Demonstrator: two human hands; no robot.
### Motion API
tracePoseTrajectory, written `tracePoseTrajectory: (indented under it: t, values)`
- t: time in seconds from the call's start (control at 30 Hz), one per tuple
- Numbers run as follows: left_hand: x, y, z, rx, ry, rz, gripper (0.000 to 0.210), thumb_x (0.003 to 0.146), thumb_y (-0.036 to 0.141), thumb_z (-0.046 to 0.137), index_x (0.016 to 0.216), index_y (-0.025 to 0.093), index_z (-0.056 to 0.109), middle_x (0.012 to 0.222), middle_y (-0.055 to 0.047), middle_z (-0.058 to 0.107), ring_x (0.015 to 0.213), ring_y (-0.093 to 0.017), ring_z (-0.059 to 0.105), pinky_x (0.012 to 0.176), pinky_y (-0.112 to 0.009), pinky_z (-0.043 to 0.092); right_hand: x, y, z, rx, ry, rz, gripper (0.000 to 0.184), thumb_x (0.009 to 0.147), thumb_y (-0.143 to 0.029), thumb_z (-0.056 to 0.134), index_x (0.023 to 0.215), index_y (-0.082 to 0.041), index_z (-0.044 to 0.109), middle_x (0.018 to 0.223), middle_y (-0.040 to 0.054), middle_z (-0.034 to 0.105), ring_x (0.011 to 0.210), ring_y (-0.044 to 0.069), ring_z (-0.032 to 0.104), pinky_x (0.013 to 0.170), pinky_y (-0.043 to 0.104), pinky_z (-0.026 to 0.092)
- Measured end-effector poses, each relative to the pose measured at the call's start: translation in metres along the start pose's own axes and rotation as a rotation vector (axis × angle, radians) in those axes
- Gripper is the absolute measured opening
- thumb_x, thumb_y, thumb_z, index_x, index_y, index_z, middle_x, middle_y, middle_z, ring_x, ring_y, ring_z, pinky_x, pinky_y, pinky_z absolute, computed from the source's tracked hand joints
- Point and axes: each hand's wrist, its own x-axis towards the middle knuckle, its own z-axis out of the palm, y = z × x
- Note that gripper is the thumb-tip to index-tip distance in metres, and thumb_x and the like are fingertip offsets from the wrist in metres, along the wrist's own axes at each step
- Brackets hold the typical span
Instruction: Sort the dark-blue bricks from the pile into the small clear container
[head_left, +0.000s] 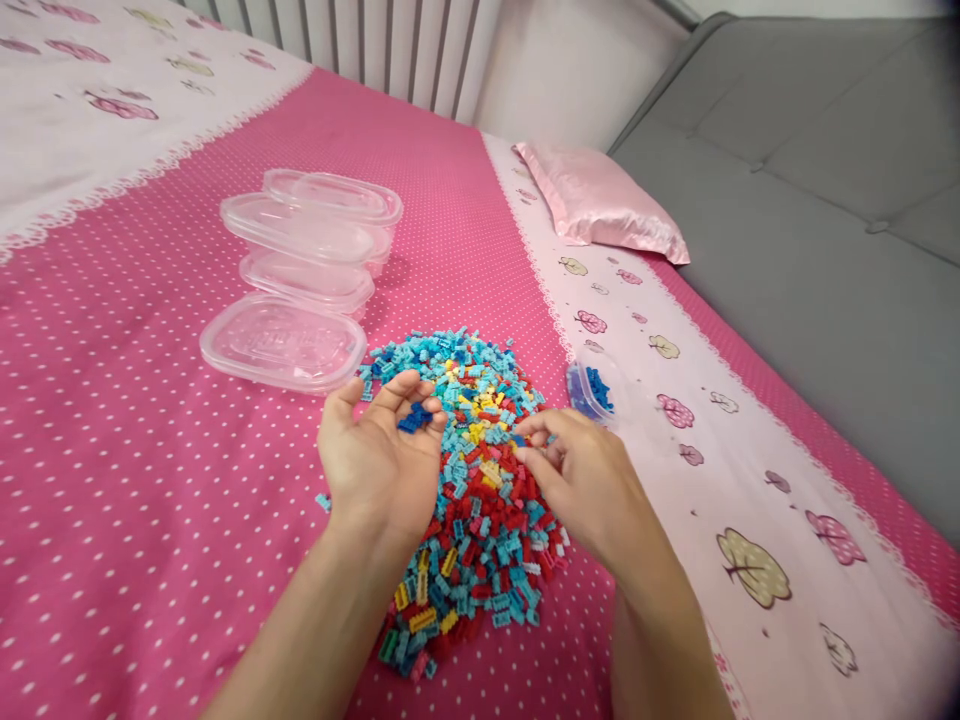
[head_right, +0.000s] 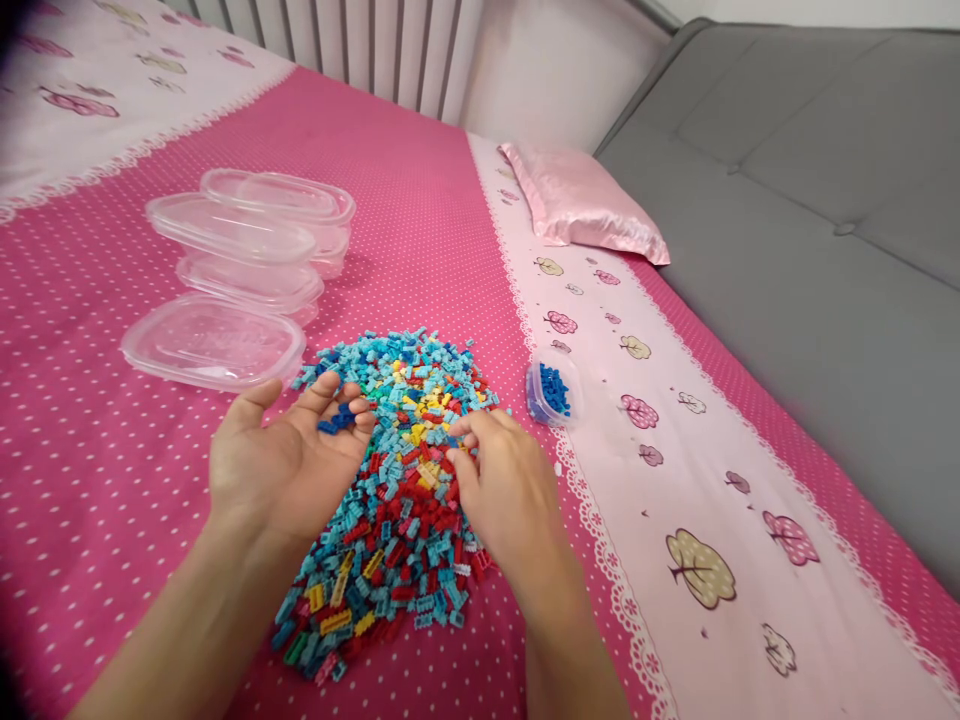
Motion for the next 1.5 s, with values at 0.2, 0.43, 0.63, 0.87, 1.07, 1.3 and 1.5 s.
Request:
tracePoseTrajectory:
  t: [0.2, 0.43, 0.63, 0.87, 1.07, 1.3, 1.5]
  values:
    - [-0.01, -0.014, 0.005, 0.113, -0.051, -0.193, 0.034, 0.083, 0.032, 0.033, 0.074, 0.01, 0.058, 0.074, -0.011, 0.056, 0.065, -0.015, 0.054, 0.057, -0.025, 0.05, -0.009, -0.011, -0.019, 0.154, 0.398, -0.147, 0.015, 0.079, -0.018, 0.057, 0.093, -0.02, 0.062, 0.078, -0.0005, 0.057, 0.062, 0.01, 0.051, 0.063, 0.025, 0.044]
    - [-0.015, -0.025, 0.006, 0.118, -0.161, -0.377, 0.033, 0.086, 0.028, 0.033, 0.08, 0.007, 0.058, 0.077, -0.01, 0.057, 0.066, -0.013, 0.055, 0.062, -0.024, 0.051, -0.013, -0.022, -0.018, 0.198, 0.32, -0.254, 0.02, 0.081, -0.019, 0.055, 0.1, -0.022, 0.062, 0.088, 0.0011, 0.06, 0.063, 0.01, 0.053, 0.064, 0.027, 0.047]
    - [-0.008, -0.014, 0.003, 0.099, -0.106, -0.291, 0.026, 0.084, 0.023, 0.033, 0.077, 0.01, 0.054, 0.073, -0.008, 0.052, 0.064, -0.013, 0.051, 0.055, -0.023, 0.049, 0.005, 0.009, 0.0, 0.125, 0.403, -0.059, 0.023, 0.086, -0.021, 0.046, 0.103, -0.02, 0.061, 0.097, 0.0051, 0.063, 0.082, 0.016, 0.059, 0.072, 0.031, 0.049]
    - [-0.004, -0.004, 0.004, 0.087, -0.023, -0.141, 0.024, 0.083, 0.023, 0.033, 0.072, 0.012, 0.051, 0.069, -0.007, 0.049, 0.061, -0.012, 0.048, 0.05, -0.02, 0.044, 0.015, 0.03, 0.019, -0.024, -0.145, -0.068, 0.036, 0.089, -0.024, 0.039, 0.121, -0.015, 0.052, 0.119, 0.0107, 0.055, 0.111, 0.021, 0.049, 0.096, 0.038, 0.038]
    - [-0.001, -0.005, 0.003, 0.094, -0.022, -0.141, 0.023, 0.082, 0.023, 0.034, 0.072, 0.013, 0.051, 0.068, -0.006, 0.049, 0.06, -0.012, 0.048, 0.049, -0.021, 0.043, -0.003, 0.015, -0.005, -0.058, -0.363, -0.158, 0.034, 0.088, -0.02, 0.042, 0.119, -0.024, 0.055, 0.118, 0.0061, 0.055, 0.108, 0.019, 0.051, 0.093, 0.035, 0.04]
    - [0.0, -0.002, 0.003, 0.082, -0.017, -0.137, 0.02, 0.081, 0.023, 0.035, 0.071, 0.013, 0.05, 0.067, -0.005, 0.049, 0.059, -0.012, 0.048, 0.049, -0.02, 0.043, -0.015, 0.011, -0.025, -0.077, -0.473, -0.172, 0.03, 0.086, -0.015, 0.043, 0.097, -0.029, 0.068, 0.099, 0.0009, 0.064, 0.092, 0.017, 0.058, 0.082, 0.03, 0.045]
    - [0.002, -0.002, 0.002, 0.066, -0.011, -0.131, 0.018, 0.08, 0.022, 0.036, 0.072, 0.014, 0.05, 0.068, -0.005, 0.05, 0.059, -0.012, 0.048, 0.049, -0.021, 0.043, -0.015, 0.037, -0.025, -0.21, -0.4, 0.001, 0.029, 0.078, -0.013, 0.05, 0.09, -0.031, 0.069, 0.094, -0.0006, 0.068, 0.087, 0.02, 0.061, 0.072, 0.031, 0.046]
